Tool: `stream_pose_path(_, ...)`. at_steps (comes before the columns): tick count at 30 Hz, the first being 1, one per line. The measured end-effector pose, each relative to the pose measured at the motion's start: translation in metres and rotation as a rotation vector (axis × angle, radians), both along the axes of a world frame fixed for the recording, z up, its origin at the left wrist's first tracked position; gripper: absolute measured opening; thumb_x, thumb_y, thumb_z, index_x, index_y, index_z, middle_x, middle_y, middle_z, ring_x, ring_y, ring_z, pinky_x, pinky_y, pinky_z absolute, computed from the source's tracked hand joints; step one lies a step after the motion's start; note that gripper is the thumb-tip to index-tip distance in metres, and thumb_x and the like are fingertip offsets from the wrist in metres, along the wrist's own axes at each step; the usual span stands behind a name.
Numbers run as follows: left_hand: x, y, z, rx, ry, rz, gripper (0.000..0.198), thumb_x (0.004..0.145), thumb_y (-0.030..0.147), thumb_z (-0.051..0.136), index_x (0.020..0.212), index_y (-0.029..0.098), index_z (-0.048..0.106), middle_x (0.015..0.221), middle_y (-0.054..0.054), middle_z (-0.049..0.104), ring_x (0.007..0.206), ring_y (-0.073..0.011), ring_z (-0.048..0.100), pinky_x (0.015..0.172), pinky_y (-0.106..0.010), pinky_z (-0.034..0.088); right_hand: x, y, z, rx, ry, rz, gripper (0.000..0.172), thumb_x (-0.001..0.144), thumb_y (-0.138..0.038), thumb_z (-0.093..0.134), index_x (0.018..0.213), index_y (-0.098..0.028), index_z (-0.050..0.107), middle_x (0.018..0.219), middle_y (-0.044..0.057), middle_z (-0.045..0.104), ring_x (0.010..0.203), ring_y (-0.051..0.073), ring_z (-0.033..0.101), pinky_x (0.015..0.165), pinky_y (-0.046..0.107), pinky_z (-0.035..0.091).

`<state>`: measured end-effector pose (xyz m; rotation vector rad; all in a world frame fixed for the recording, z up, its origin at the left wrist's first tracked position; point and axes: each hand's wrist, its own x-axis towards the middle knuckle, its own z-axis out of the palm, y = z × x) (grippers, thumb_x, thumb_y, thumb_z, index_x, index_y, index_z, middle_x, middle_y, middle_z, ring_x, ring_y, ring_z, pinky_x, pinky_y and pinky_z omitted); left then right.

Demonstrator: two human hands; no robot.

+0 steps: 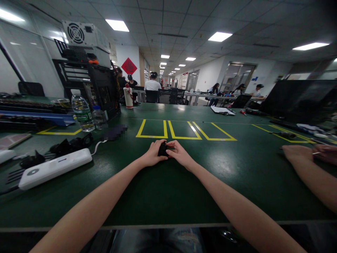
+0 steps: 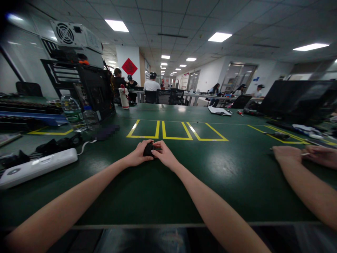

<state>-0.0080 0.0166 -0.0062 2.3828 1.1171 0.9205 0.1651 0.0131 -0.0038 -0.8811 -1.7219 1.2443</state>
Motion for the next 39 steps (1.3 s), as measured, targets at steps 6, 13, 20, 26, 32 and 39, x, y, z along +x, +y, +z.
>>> stream_pose_path(6,0.0,-0.0012,0.0004,-0.013,-0.011,0.003,0.065,0.067,0.03,0.062,0.123,0.022,0.029,0.118,-0.008,0.04,0.105,-0.0264,0.039,0.088,-0.044,0.033,0.0008,0.0013,-0.0002,-0.031,-0.01,0.01,0.032,0.072,-0.029,0.054,0.102,-0.02,0.046,0.107,0.005,0.047,0.091,0.016,0.053,0.079,0.037,0.046)
stream_pose_path(13,-0.0001,0.0015,-0.0022,0.039,-0.006,-0.005,0.066,0.066,0.031,0.063,0.122,0.021,0.029,0.118,-0.009,0.04,0.103,-0.0258,0.04,0.088,-0.043,0.032,-0.0011,0.0029,-0.0043,0.032,0.034,-0.002,0.022,0.072,-0.028,0.055,0.09,-0.021,0.044,0.097,0.002,0.049,0.089,0.015,0.053,0.077,0.035,0.046)
stream_pose_path(20,0.0,0.0014,-0.0021,0.021,0.003,0.001,0.066,0.067,0.032,0.062,0.122,0.022,0.028,0.118,-0.009,0.04,0.104,-0.0261,0.039,0.088,-0.043,0.034,0.0003,0.0035,-0.0039,0.01,0.005,-0.013,0.027,0.071,-0.029,0.055,0.095,-0.022,0.046,0.102,0.003,0.047,0.086,0.014,0.054,0.075,0.034,0.047)
stream_pose_path(26,0.0002,-0.0008,0.0006,0.005,0.016,0.003,0.066,0.067,0.03,0.061,0.123,0.021,0.027,0.119,-0.009,0.039,0.105,-0.0261,0.039,0.089,-0.043,0.033,0.0004,0.0036,-0.0031,-0.01,-0.031,0.001,0.032,0.072,-0.028,0.054,0.103,-0.022,0.045,0.108,0.004,0.047,0.092,0.017,0.053,0.081,0.039,0.044)
stream_pose_path(32,0.0001,-0.0036,0.0034,-0.021,-0.006,-0.002,0.065,0.067,0.028,0.061,0.122,0.024,0.028,0.12,-0.008,0.039,0.106,-0.027,0.039,0.089,-0.045,0.032,0.0004,0.0001,-0.0008,0.065,-0.006,-0.004,0.025,0.07,-0.022,0.056,0.093,-0.02,0.046,0.102,0.001,0.05,0.098,0.016,0.049,0.089,0.039,0.039)
stream_pose_path(39,0.0003,-0.0011,0.0005,-0.007,-0.019,-0.004,0.065,0.066,0.03,0.062,0.122,0.022,0.029,0.119,-0.009,0.04,0.106,-0.0267,0.039,0.089,-0.045,0.032,-0.0004,0.0022,-0.0021,0.011,0.002,0.0,0.025,0.073,-0.029,0.054,0.094,-0.022,0.045,0.103,0.002,0.047,0.085,0.014,0.054,0.076,0.034,0.047)
